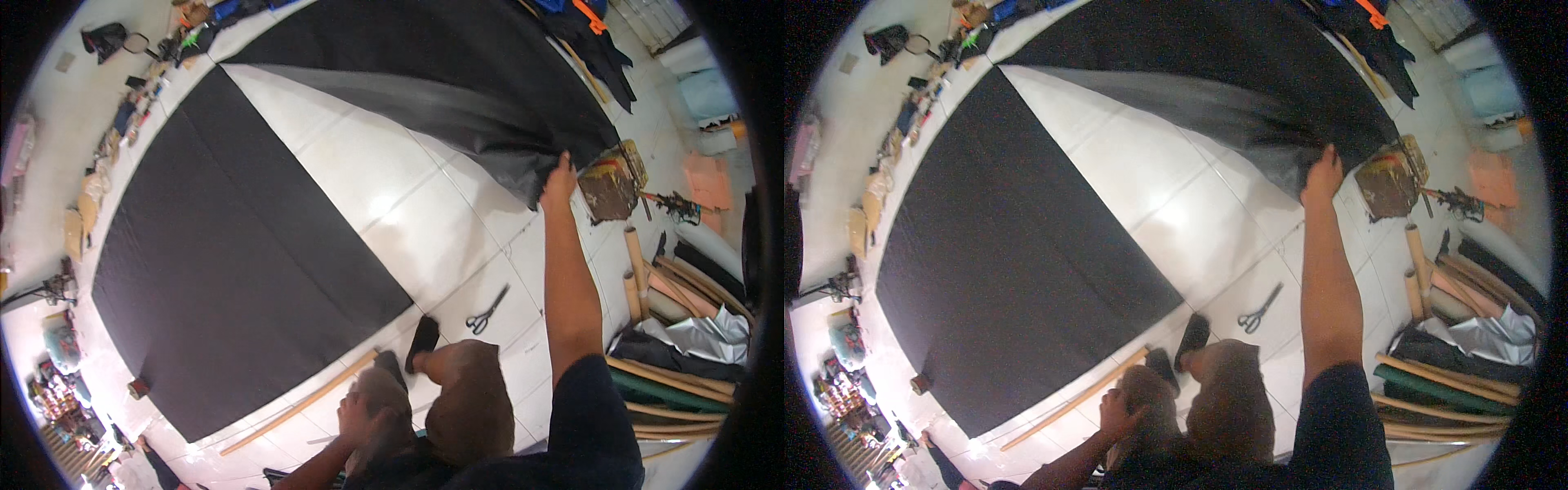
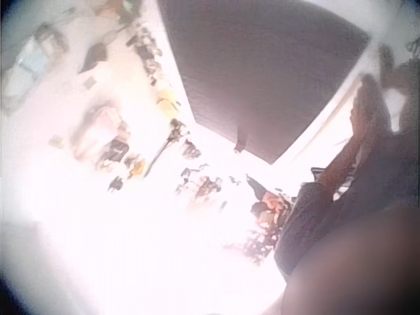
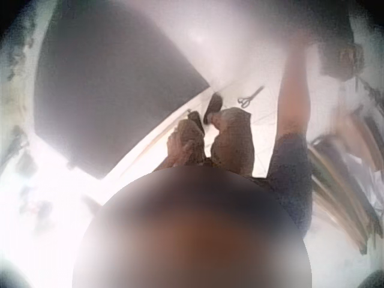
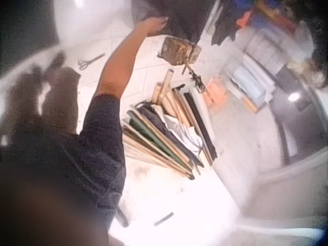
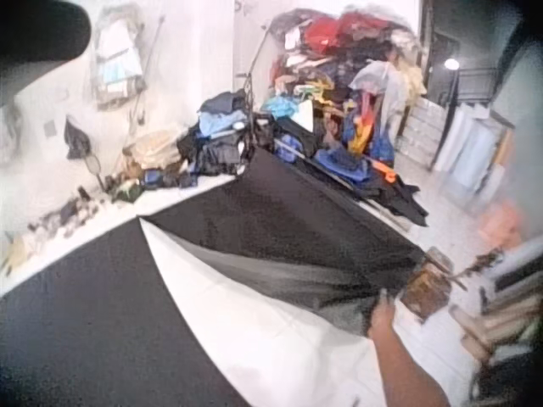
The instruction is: The person measures a large black fabric on the floor using a wooden stick, then cuts it with scissors. The cut piece is folded and set aside, and the process is repeated on the remaining fabric.
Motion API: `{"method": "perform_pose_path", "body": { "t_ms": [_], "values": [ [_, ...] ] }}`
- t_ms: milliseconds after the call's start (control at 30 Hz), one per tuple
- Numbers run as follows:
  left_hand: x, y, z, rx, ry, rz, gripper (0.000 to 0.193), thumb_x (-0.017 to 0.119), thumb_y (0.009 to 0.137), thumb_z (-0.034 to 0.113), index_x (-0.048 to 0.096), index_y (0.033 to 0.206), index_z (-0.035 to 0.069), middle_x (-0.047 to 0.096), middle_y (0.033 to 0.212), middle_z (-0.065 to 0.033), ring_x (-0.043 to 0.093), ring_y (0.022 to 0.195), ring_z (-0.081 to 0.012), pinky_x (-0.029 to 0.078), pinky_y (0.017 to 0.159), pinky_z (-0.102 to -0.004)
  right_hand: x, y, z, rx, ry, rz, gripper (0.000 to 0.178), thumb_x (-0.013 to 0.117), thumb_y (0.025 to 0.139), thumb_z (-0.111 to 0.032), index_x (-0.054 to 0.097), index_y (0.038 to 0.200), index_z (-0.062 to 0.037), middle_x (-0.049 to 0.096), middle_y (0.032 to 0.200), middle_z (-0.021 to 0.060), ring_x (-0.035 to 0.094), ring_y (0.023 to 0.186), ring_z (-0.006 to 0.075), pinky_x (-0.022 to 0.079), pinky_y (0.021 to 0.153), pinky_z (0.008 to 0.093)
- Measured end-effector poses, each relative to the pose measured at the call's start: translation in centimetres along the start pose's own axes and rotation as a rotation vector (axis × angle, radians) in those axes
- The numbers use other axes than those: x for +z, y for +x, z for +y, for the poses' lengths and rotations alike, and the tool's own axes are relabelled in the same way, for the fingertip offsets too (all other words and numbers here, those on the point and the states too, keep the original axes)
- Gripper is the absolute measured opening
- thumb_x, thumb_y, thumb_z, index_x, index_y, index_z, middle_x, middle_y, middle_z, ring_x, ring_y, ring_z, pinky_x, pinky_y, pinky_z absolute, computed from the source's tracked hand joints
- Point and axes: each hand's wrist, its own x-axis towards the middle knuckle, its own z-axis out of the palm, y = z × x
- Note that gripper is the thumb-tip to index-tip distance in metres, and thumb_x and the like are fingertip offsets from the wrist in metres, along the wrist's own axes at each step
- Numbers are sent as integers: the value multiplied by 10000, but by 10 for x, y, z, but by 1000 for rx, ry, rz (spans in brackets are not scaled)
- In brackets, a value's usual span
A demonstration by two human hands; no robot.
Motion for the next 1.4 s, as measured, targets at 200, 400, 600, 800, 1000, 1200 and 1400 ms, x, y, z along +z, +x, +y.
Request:
{"method": "perform_pose_path", "body": {
  "t_ms": [200, 400, 600, 800, 1000, 1200, 1400],
  "values": [
    [-117, 148, 111, -107, -425, -6, 727, 412, 998, 658, 712, 1054, -2, 698, 929, -227, 677, 969, -383, 492, 940, -482, -55, -98, -60, -275, -408, -256, 461, 477, 1081, -326, 614, 1265, 74, 676, 1222, 186, 616, 1120, 270, 448, 1005, 365],
    [-304, 312, 338, -91, -1392, 2, 797, 496, 960, 668, 474, 1450, 40, 584, 1314, -191, 593, 1165, -328, 522, 946, -442, -100, -164, -114, -514, -538, -722, 384, 627, 843, 17, 673, 1221, -30, 681, 1134, 213, 648, 1053, 393, 499, 948, 465],
    [-377, 331, 429, 94, -1997, -470, 807, 620, 912, 617, 468, 1448, 33, 550, 1369, -185, 566, 1216, -359, 512, 968, -482, -96, -124, -201, -489, -789, -924, 377, 702, 842, -95, 676, 1219, -96, 689, 1123, 154, 648, 997, 373, 509, 864, 470],
    [-450, 335, 411, -18, -1175, 221, 274, 694, 880, 89, 632, 1131, -1, 708, 980, -114, 700, 815, -260, 556, 675, -357, -71, -131, -251, -332, -804, -1107, 593, 797, 808, -403, 654, 1282, -76, 709, 1113, 175, 684, 1021, 343, 553, 843, 455],
    [-458, 305, 406, 647, -436, 223, 322, 726, 833, 94, 681, 1151, 67, 701, 1120, -163, 669, 1020, -367, 514, 919, -466, 65, -189, -297, -451, -746, -560, 931, 800, 773, -545, 482, 1445, 14, 692, 1180, 241, 672, 1097, 411, 528, 958, 483],
    [-499, 252, 459, 225, -1444, -408, 338, 703, 817, -4, 634, 1142, 57, 677, 1035, -82, 646, 1020, -263, 503, 924, -412, 168, -244, -257, -75, -399, 215, 400, 626, 830, -147, 637, 1196, 14, 699, 1026, 264, 686, 987, 409, 525, 870, 467],
    [-703, 233, 499, 512, -1601, -445, 511, 655, 819, 318, 614, 1230, 16, 661, 1206, -141, 592, 1167, -351, 446, 1077, -493, 145, -318, -446, -589, -731, 232, 284, 622, 744, -128, 679, 1017, -68, 699, 929, 173, 677, 875, 365, 542, 790, 469]
  ]
}}
